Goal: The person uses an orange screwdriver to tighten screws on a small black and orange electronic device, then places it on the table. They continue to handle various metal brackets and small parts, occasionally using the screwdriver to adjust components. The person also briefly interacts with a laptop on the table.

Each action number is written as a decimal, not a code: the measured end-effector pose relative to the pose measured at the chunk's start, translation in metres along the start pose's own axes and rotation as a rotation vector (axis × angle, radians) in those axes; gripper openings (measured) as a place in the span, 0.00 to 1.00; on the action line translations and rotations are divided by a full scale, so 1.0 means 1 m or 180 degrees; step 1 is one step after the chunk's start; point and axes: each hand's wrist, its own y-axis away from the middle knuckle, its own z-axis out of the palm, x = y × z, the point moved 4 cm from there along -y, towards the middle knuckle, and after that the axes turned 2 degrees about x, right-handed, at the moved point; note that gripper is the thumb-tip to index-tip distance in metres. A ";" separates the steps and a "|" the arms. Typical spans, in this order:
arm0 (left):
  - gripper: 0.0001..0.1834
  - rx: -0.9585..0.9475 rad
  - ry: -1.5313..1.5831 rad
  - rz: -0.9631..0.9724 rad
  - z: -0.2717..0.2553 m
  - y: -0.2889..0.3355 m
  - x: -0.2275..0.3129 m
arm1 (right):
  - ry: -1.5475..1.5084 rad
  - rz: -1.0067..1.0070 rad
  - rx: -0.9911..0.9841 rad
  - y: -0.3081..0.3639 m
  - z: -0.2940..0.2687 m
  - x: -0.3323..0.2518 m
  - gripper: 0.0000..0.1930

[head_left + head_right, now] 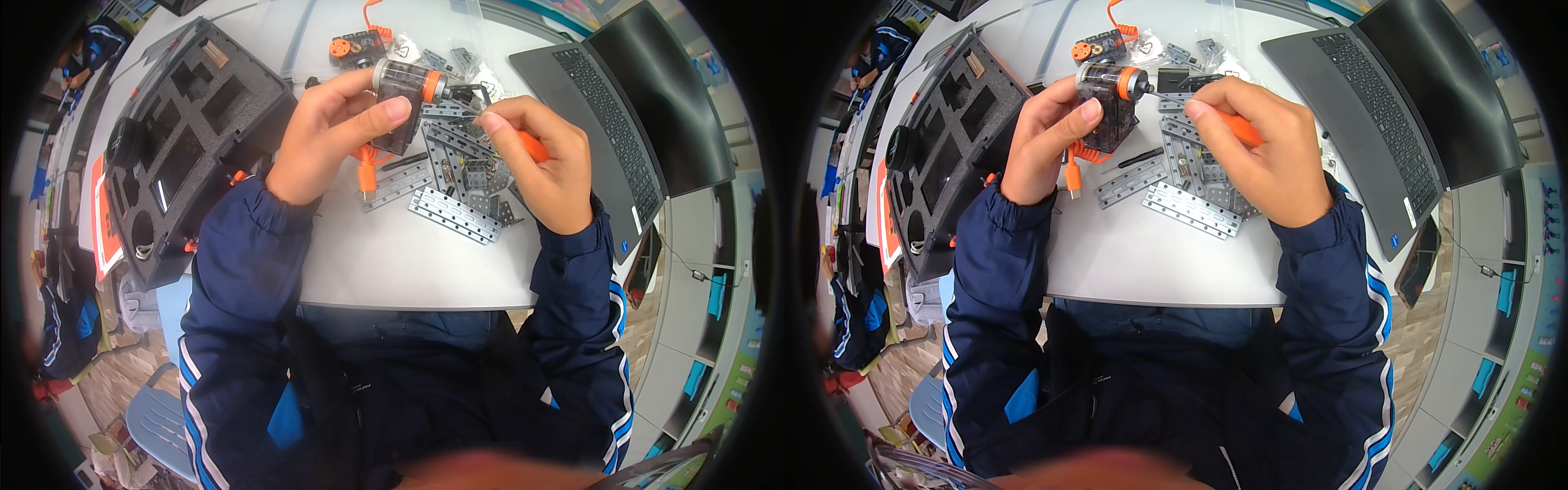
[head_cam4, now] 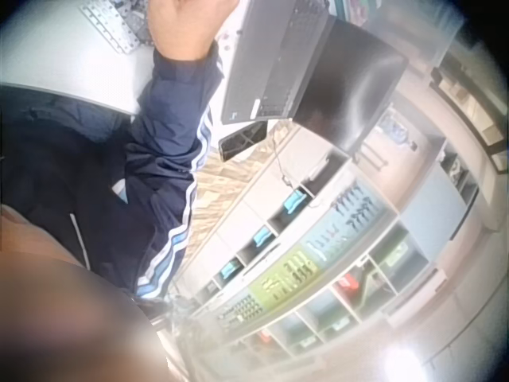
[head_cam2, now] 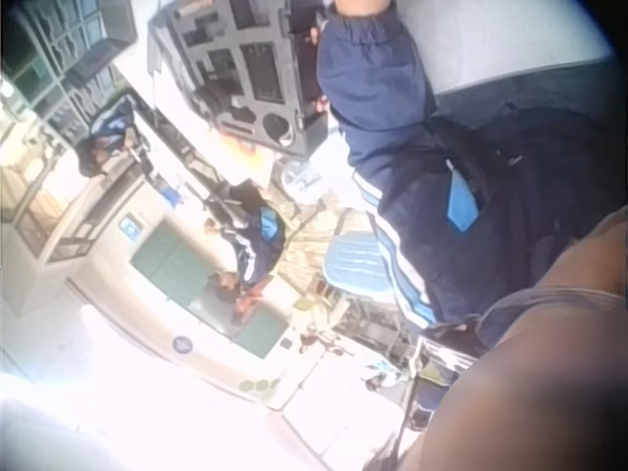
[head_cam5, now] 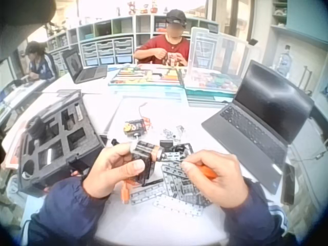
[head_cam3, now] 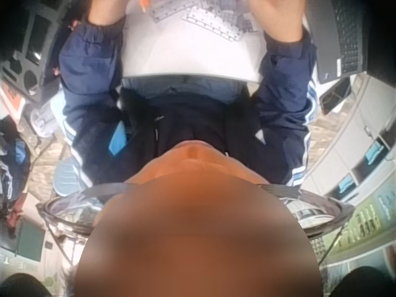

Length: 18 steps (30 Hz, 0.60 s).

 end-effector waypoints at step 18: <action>0.30 -0.0460 -0.1459 0.1561 -0.001 -0.004 0.012 | -0.3155 0.2351 -0.1677 0.004 0.004 0.014 0.13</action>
